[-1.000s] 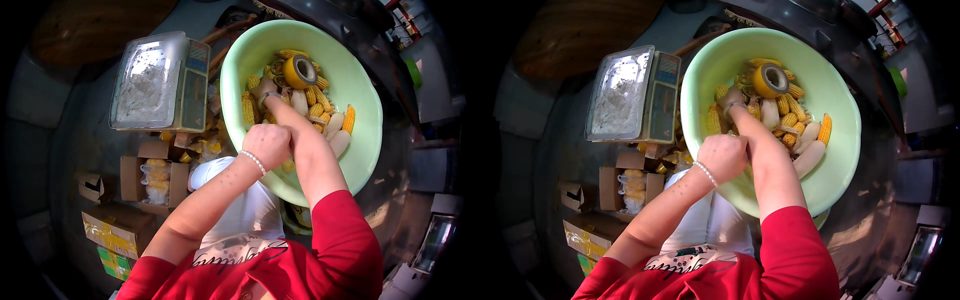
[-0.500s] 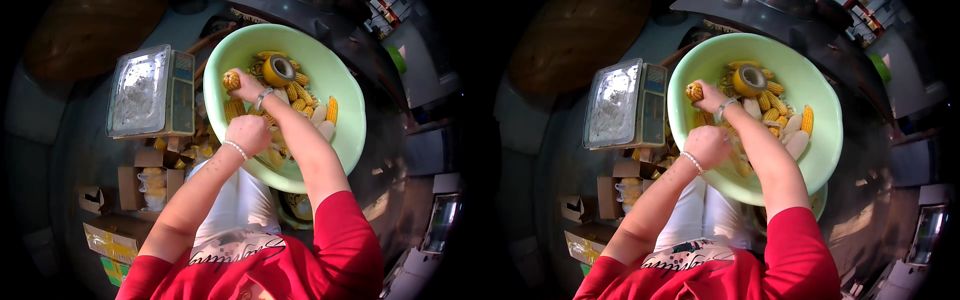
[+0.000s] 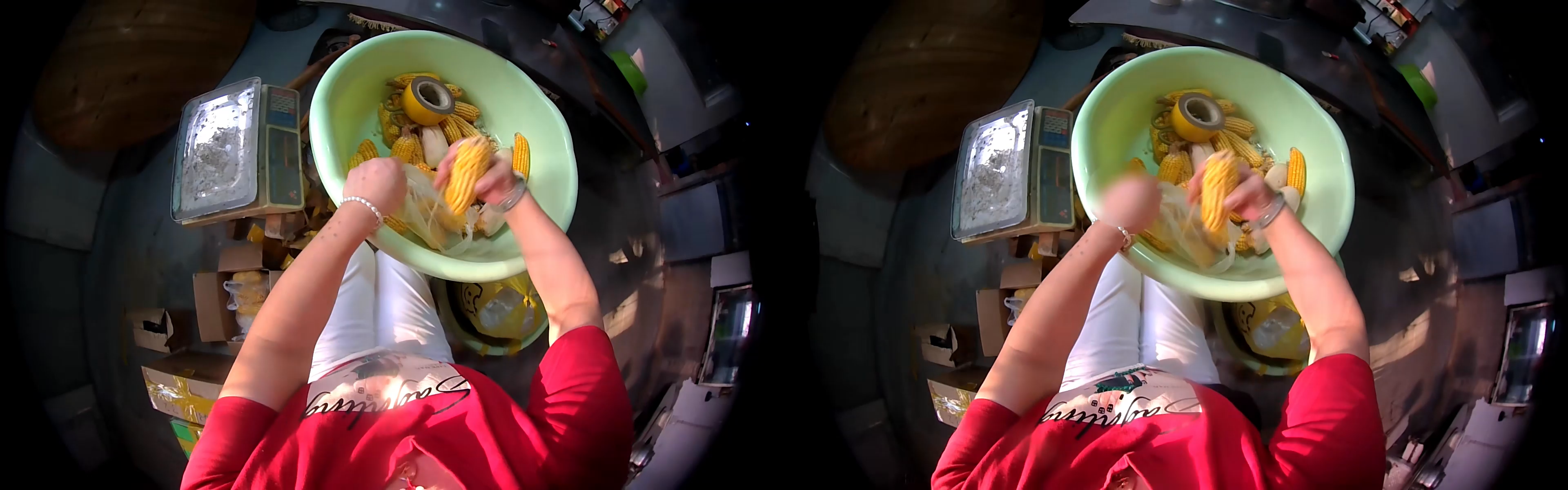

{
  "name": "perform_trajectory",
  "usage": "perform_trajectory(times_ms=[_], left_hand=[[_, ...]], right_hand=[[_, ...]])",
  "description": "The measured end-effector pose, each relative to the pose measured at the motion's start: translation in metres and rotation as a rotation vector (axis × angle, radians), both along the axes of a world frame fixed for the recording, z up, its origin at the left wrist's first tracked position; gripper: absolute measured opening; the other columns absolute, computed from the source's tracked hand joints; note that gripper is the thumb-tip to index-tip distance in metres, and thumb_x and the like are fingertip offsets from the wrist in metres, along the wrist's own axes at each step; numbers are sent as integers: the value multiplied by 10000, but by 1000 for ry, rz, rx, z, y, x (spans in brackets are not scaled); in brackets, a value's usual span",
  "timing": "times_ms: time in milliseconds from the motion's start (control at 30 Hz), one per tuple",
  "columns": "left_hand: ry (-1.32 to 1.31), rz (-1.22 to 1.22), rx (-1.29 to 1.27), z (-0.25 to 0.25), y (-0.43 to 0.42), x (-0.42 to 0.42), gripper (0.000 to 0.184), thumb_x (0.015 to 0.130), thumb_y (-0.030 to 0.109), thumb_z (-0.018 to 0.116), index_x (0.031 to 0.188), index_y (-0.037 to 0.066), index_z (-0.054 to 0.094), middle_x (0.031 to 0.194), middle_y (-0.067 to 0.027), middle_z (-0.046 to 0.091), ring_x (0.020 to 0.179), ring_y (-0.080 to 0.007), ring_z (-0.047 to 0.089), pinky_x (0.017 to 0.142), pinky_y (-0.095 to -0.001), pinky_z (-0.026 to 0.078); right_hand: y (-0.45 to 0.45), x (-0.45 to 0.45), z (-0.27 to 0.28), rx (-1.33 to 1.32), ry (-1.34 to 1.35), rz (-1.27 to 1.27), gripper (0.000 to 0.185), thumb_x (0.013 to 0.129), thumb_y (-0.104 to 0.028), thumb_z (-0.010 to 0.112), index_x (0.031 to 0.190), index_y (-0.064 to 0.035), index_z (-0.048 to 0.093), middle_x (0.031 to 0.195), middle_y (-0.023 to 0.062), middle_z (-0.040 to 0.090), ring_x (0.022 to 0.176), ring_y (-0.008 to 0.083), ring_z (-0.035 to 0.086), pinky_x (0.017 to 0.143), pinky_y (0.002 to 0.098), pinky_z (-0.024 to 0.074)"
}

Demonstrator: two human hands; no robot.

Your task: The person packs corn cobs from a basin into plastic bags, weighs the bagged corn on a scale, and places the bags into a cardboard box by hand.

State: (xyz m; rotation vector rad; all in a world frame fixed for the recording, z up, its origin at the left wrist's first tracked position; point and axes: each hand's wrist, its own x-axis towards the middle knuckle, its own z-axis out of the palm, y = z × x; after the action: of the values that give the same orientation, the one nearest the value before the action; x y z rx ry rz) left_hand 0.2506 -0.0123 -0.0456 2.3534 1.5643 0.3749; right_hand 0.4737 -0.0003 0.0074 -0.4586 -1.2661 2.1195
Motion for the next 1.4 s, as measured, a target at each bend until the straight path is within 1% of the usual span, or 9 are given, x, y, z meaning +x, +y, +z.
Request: perform_trajectory(times_ms=[167,233,333,433,733,1067,1167,1267,1400], left_hand=[[81,26,-100,24,-8,2,176,767,129,521,844,27,643,847,-169,655,801,-328,637,718,-396,510],[43,69,-103,23,-8,2,178,759,131,533,839,24,651,854,-173,655,811,-326,637,726,-392,509],[69,37,-50,6,-3,1,180,752,127,534,826,18,657,862,-180,654,817,-328,635,733,-391,508],[27,25,-28,8,-3,-1,183,751,129,535,831,18,657,860,-183,652,818,-332,633,737,-393,507],[-57,115,-64,17,-6,-1,195,783,164,524,841,21,643,857,-185,648,824,-338,623,747,-409,495],[-179,138,-40,16,-5,-2,246,829,249,518,861,33,631,864,-185,641,848,-346,607,775,-422,478],[-163,129,-32,15,-5,-2,245,829,250,518,858,34,629,865,-182,641,852,-347,604,777,-424,476],[-141,117,-24,10,-3,-1,237,827,250,518,857,42,629,871,-176,643,852,-345,603,777,-424,476],[-146,115,-58,14,-2,-4,236,808,258,540,889,58,634,883,-166,645,856,-337,603,782,-417,476]], right_hand=[[-14,-41,-36,601,-933,13,522,552,-62,742,1050,-15,591,1020,97,639,925,168,577,852,298,442],[-1,-44,-97,638,-941,-99,545,601,-148,720,1112,-30,571,1025,138,646,897,253,617,819,358,474],[13,-68,-106,708,-1615,4,493,659,-245,686,1093,-37,582,1029,169,638,927,283,608,828,382,468],[12,-79,-92,871,-1589,205,484,700,-330,653,1072,-28,583,1078,192,605,1034,296,559,880,384,443],[-6,-55,-76,1057,-1397,31,373,734,-146,642,1085,-40,572,1101,177,565,1068,290,524,898,375,441],[-54,14,-38,1179,-1442,-769,496,740,-182,668,1185,-26,514,1232,179,493,1118,307,493,904,358,436],[-63,14,-44,767,-1568,-795,478,736,-225,680,1126,19,554,1166,215,547,1062,312,539,894,349,445],[-49,25,-53,357,-1687,-206,408,736,-246,671,1035,25,611,1009,206,628,887,347,608,823,355,482],[-41,41,-82,88,-1384,-455,251,776,-226,640,887,-1,648,823,120,666,662,247,628,620,324,502]])
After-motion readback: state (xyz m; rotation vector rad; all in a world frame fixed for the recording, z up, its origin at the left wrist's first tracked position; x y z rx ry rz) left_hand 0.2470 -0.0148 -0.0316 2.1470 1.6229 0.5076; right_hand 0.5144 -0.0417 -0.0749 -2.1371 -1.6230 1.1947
